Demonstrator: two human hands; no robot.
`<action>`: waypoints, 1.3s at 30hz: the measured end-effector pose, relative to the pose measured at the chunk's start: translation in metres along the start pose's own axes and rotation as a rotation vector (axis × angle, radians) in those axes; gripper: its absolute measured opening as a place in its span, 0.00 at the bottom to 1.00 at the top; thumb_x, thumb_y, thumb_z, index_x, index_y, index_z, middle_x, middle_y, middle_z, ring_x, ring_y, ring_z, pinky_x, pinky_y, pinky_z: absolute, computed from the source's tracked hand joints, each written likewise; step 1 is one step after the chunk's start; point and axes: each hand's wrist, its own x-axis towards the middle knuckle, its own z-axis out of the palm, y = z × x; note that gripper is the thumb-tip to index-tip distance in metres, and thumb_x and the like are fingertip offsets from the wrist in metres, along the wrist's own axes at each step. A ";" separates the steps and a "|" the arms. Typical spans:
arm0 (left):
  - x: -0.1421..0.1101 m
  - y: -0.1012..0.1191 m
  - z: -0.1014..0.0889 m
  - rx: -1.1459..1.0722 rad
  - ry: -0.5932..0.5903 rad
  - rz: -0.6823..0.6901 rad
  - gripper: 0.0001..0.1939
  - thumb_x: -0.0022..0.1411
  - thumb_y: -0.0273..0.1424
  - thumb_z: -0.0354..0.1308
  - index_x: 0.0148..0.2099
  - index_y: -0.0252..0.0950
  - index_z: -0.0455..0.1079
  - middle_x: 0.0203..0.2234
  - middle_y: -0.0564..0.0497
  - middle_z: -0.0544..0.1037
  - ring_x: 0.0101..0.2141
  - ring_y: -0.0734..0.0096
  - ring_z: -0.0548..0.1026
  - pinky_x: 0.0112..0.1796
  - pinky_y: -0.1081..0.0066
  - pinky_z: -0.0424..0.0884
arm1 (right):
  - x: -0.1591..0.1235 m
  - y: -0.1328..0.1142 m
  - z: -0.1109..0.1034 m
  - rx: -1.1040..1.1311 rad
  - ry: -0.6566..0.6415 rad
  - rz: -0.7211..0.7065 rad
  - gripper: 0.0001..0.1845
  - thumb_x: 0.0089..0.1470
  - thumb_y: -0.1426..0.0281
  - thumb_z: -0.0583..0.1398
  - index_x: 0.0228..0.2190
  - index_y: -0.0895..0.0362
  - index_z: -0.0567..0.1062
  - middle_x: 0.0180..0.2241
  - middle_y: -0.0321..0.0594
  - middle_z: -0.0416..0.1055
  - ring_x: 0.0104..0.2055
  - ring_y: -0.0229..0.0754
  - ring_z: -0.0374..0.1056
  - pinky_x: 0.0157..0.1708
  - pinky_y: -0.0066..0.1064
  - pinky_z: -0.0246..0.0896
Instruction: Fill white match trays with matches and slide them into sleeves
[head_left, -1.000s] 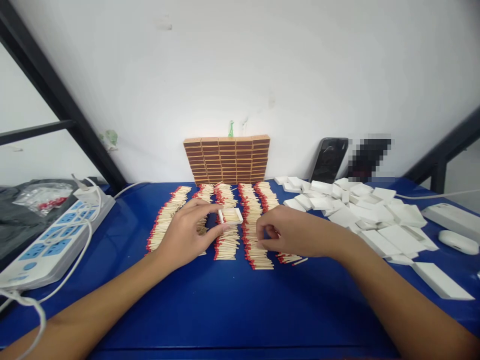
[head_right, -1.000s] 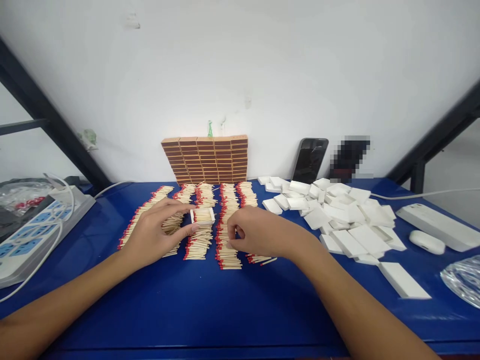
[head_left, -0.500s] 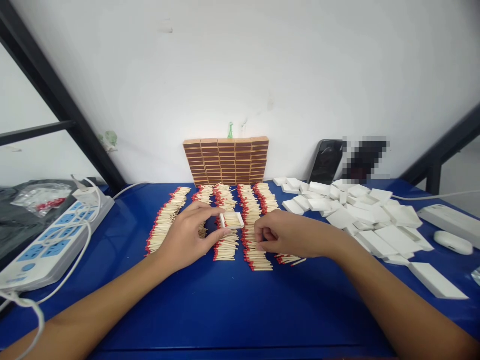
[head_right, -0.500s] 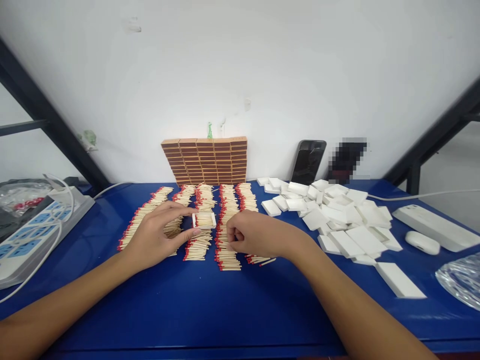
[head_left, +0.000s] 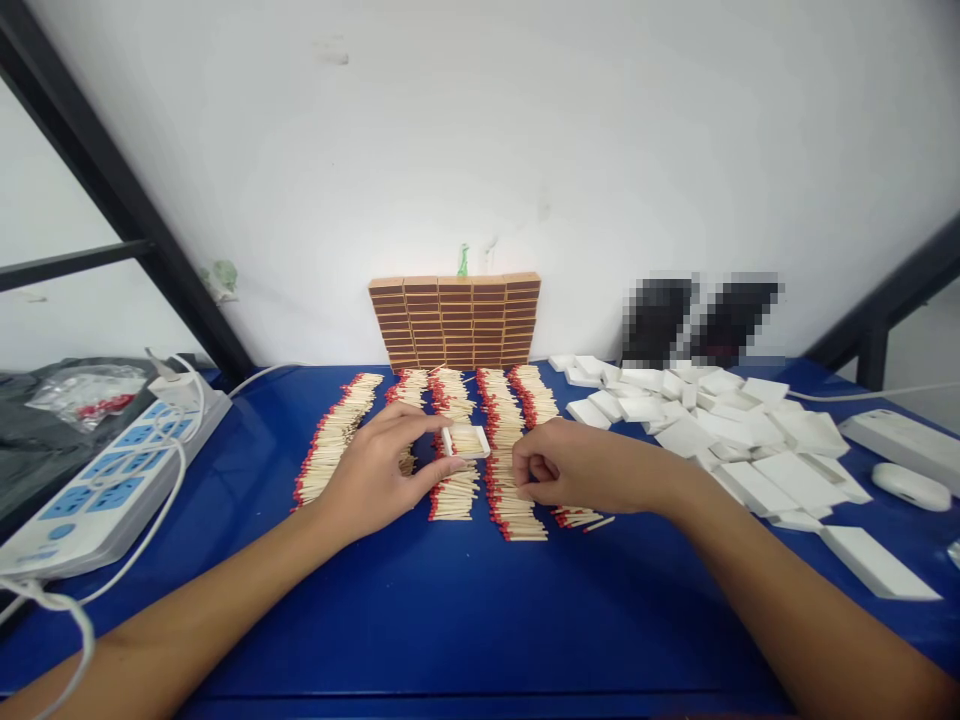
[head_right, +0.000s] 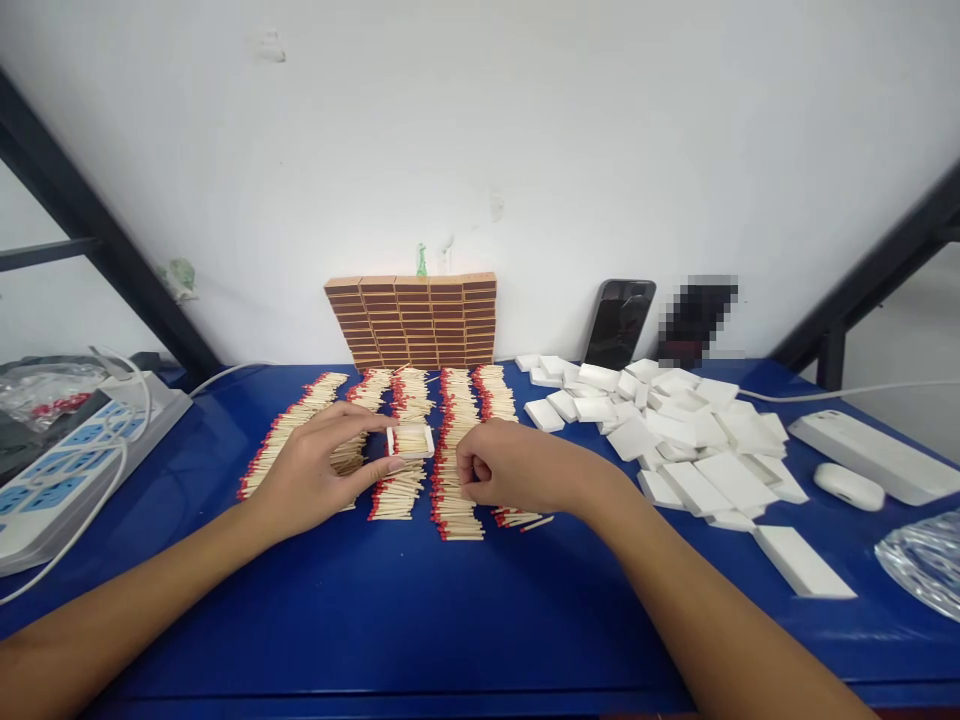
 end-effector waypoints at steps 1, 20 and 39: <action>0.000 0.000 0.000 0.001 0.000 0.002 0.20 0.63 0.44 0.67 0.53 0.40 0.78 0.43 0.45 0.81 0.44 0.62 0.79 0.49 0.62 0.76 | 0.000 0.000 0.000 0.002 -0.004 0.003 0.04 0.55 0.74 0.60 0.30 0.56 0.76 0.28 0.33 0.73 0.27 0.34 0.63 0.25 0.26 0.54; 0.002 0.001 0.000 0.004 0.010 0.040 0.18 0.64 0.43 0.67 0.52 0.40 0.77 0.42 0.45 0.82 0.44 0.60 0.79 0.48 0.60 0.77 | -0.001 0.005 0.001 0.012 0.018 0.001 0.04 0.53 0.75 0.62 0.28 0.54 0.72 0.27 0.34 0.73 0.27 0.36 0.63 0.25 0.28 0.54; 0.002 0.005 -0.002 -0.070 -0.057 0.053 0.18 0.64 0.39 0.68 0.55 0.41 0.77 0.43 0.46 0.82 0.45 0.61 0.79 0.48 0.61 0.77 | 0.014 -0.004 0.006 0.087 0.395 -0.171 0.08 0.62 0.66 0.61 0.33 0.56 0.79 0.28 0.35 0.74 0.26 0.35 0.63 0.27 0.28 0.55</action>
